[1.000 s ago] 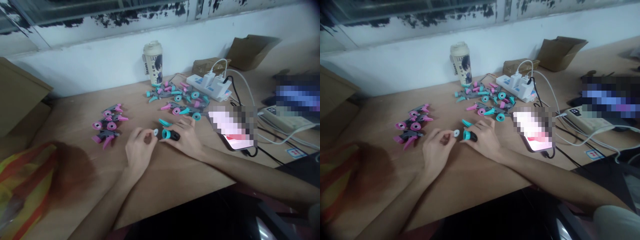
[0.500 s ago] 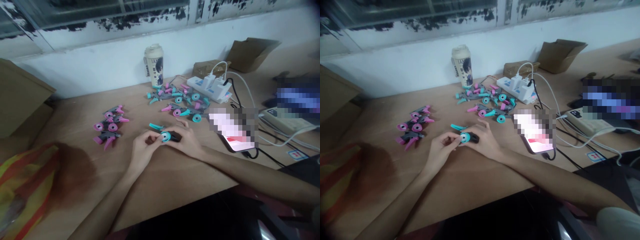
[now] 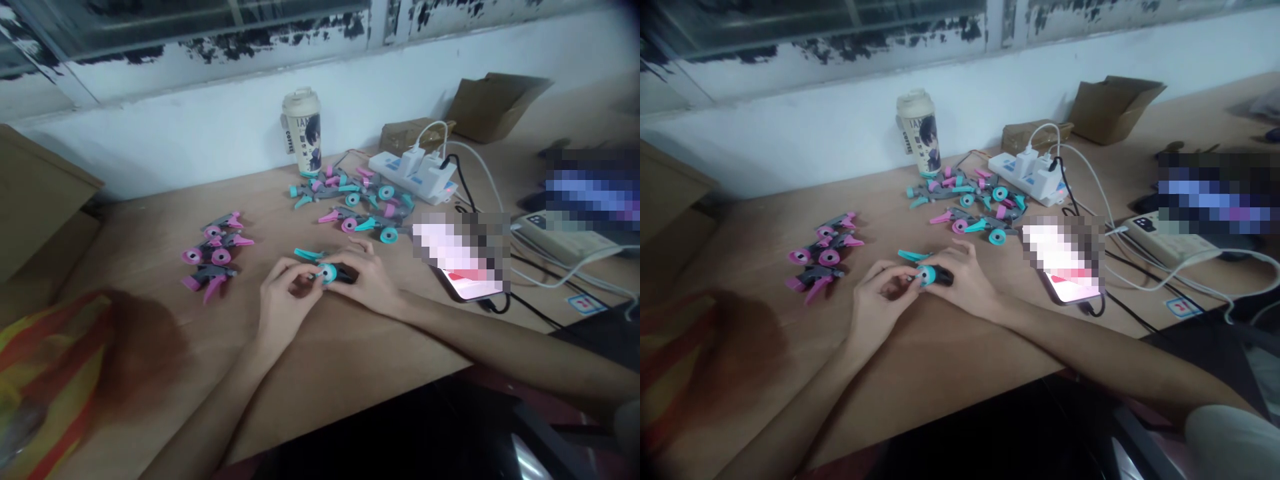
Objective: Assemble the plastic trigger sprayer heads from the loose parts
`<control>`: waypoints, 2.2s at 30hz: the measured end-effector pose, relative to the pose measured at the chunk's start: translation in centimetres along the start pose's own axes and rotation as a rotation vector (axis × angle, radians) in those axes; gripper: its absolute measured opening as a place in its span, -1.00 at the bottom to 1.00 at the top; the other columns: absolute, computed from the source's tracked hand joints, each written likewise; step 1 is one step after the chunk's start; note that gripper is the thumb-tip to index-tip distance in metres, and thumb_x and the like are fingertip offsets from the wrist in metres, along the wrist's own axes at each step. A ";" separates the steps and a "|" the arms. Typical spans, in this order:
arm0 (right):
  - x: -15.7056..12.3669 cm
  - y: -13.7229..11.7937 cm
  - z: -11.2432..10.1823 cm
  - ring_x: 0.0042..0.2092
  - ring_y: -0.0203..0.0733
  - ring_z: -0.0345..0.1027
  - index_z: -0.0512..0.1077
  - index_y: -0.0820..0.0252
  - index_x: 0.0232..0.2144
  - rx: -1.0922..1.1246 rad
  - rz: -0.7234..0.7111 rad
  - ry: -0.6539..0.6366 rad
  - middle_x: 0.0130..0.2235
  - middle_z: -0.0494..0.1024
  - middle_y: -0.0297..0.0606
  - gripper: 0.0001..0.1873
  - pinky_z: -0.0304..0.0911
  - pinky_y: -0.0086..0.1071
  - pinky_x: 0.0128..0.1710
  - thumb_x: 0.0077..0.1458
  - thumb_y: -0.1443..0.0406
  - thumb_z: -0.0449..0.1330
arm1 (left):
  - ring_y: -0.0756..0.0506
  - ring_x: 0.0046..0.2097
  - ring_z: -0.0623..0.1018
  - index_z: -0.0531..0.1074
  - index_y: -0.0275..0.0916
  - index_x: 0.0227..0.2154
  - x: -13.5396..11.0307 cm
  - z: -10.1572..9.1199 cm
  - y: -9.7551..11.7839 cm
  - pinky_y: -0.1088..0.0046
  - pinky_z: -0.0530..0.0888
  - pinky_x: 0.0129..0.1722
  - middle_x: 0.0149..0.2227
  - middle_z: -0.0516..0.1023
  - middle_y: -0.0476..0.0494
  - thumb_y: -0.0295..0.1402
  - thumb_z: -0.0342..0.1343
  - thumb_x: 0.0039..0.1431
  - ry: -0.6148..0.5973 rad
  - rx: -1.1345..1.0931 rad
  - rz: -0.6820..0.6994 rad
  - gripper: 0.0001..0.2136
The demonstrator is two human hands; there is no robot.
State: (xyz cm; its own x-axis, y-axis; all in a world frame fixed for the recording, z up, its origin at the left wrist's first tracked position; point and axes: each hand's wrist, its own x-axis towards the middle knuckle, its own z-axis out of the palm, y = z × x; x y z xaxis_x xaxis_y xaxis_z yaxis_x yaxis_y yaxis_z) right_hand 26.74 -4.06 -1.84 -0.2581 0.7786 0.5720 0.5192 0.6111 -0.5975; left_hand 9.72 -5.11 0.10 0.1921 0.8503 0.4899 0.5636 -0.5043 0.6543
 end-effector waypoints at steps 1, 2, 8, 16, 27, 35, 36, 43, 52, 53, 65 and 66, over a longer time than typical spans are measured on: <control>0.0 0.0 0.0 -0.12 -0.19 0.43 0.43 0.04 -0.25 0.000 0.000 -0.001 -0.19 0.58 -0.36 -0.77 -0.11 -0.10 0.15 0.00 0.17 0.25 | 0.04 -0.42 0.43 0.50 -0.17 -0.40 0.0 0.0 0.0 0.59 0.41 -0.50 -0.39 0.40 -0.02 -0.42 0.15 0.02 -0.007 0.002 -0.003 -0.93; 0.0 0.0 0.0 -0.12 -0.19 0.43 0.43 0.04 -0.24 0.000 -0.003 -0.003 -0.19 0.58 -0.36 -0.77 -0.12 -0.10 0.15 0.00 0.17 0.24 | 0.04 -0.42 0.42 0.50 -0.17 -0.40 0.0 0.1 0.0 0.59 0.41 -0.50 -0.40 0.39 -0.02 -0.42 0.15 0.01 -0.010 0.003 -0.007 -0.92; 0.1 -0.1 -0.3 -0.11 -0.17 0.42 0.45 0.04 -0.24 -0.026 -0.002 -0.011 -0.19 0.59 -0.34 -0.77 -0.12 -0.10 0.13 -0.02 0.22 0.27 | 0.05 -0.45 0.42 0.49 -0.21 -0.44 0.1 0.2 0.0 0.57 0.40 -0.47 -0.44 0.38 0.00 -0.42 0.17 -0.03 -0.001 0.064 -0.033 -0.95; 0.0 0.1 -0.1 -0.12 -0.22 0.42 0.45 0.07 -0.23 -0.032 -0.045 0.006 -0.23 0.59 -0.36 -0.76 -0.15 -0.16 0.14 -0.01 0.21 0.26 | 0.05 -0.45 0.41 0.47 -0.21 -0.42 -0.1 0.3 0.2 0.55 0.36 -0.46 -0.44 0.38 0.02 -0.44 0.13 -0.01 -0.051 0.068 -0.066 -0.94; 0.2 -0.4 -0.5 -0.16 -0.21 0.44 0.44 0.05 -0.27 -0.042 0.019 0.027 -0.21 0.59 -0.37 -0.80 -0.05 -0.16 0.10 0.01 0.16 0.24 | -0.01 -0.34 0.46 0.48 -0.21 -0.33 -0.9 0.2 0.7 0.51 0.45 -0.41 -0.33 0.42 -0.09 -0.25 -0.03 0.21 -0.083 -0.071 -0.095 -0.79; 0.0 -0.2 -0.1 -0.16 -0.19 0.45 0.44 0.05 -0.26 0.035 -0.017 0.049 -0.23 0.59 -0.37 -0.69 -0.08 -0.13 0.13 -0.09 0.11 0.31 | 0.02 -0.36 0.44 0.48 -0.20 -0.30 -0.8 -0.2 0.7 0.52 0.42 -0.41 -0.36 0.41 -0.06 -0.28 -0.13 0.28 -0.017 -0.077 -0.090 -0.74; 0.0 -0.2 -0.1 -0.16 -0.19 0.45 0.44 0.05 -0.26 0.031 -0.018 0.049 -0.23 0.59 -0.37 -0.69 -0.07 -0.13 0.13 -0.09 0.11 0.30 | 0.02 -0.38 0.43 0.48 -0.20 -0.30 -0.8 -0.2 0.7 0.52 0.41 -0.41 -0.37 0.40 -0.06 -0.29 -0.14 0.29 -0.020 -0.071 -0.079 -0.73; 0.0 -0.2 -0.2 -0.15 -0.23 0.44 0.43 0.06 -0.25 0.014 -0.021 0.042 -0.22 0.58 -0.38 -0.71 -0.05 -0.17 0.15 -0.06 0.14 0.29 | 0.01 -0.35 0.44 0.46 -0.19 -0.32 -1.0 -0.2 0.7 0.49 0.44 -0.34 -0.34 0.39 -0.07 -0.29 -0.13 0.28 -0.024 -0.014 -0.005 -0.74; -0.2 0.1 0.3 -0.08 -0.19 0.39 0.34 0.07 -0.19 -0.014 -0.078 -0.013 -0.19 0.55 -0.36 -0.71 -0.14 -0.13 0.15 -0.05 0.33 0.19 | -0.01 -0.37 0.49 0.32 -0.18 -0.25 -0.9 0.7 0.3 0.46 0.48 -0.37 -0.30 0.46 -0.03 -0.28 0.22 -0.03 -0.048 0.083 -0.069 -0.72; -0.2 0.1 0.4 -0.07 -0.18 0.38 0.32 0.08 -0.18 -0.024 -0.079 -0.023 -0.18 0.55 -0.34 -0.69 -0.15 -0.11 0.15 -0.04 0.32 0.19 | -0.01 -0.37 0.49 0.33 -0.17 -0.25 -0.9 0.8 0.3 0.47 0.48 -0.37 -0.31 0.47 -0.02 -0.29 0.21 -0.02 -0.058 0.090 -0.067 -0.73; -0.5 0.2 0.4 0.09 0.02 0.23 0.23 0.07 -0.04 -0.104 0.018 -0.013 -0.05 0.47 -0.22 -0.38 -0.11 0.02 0.15 -0.11 -0.03 0.26 | -0.03 -0.31 0.50 0.45 -0.19 -0.17 2.1 -3.4 -3.7 0.39 0.48 -0.25 -0.19 0.42 -0.10 -0.24 0.18 0.03 0.264 0.269 -0.018 -0.72; -0.5 0.2 0.4 0.09 0.03 0.23 0.24 0.07 -0.04 -0.111 0.020 -0.014 -0.06 0.47 -0.22 -0.38 -0.10 0.02 0.15 -0.11 -0.03 0.26 | -0.06 -0.26 0.51 0.45 -0.19 -0.16 2.4 -3.9 -4.2 0.38 0.48 -0.23 -0.19 0.43 -0.12 -0.24 0.17 0.04 0.296 0.300 -0.018 -0.71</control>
State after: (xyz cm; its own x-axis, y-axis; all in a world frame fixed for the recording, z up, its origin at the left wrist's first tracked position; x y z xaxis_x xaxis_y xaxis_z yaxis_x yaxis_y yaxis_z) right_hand 26.66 -4.23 -2.49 -0.2576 0.7926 0.5526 0.6109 0.5767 -0.5424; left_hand 4.67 -1.54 0.78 -0.0339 0.7567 0.6528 0.7822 -0.3865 0.4887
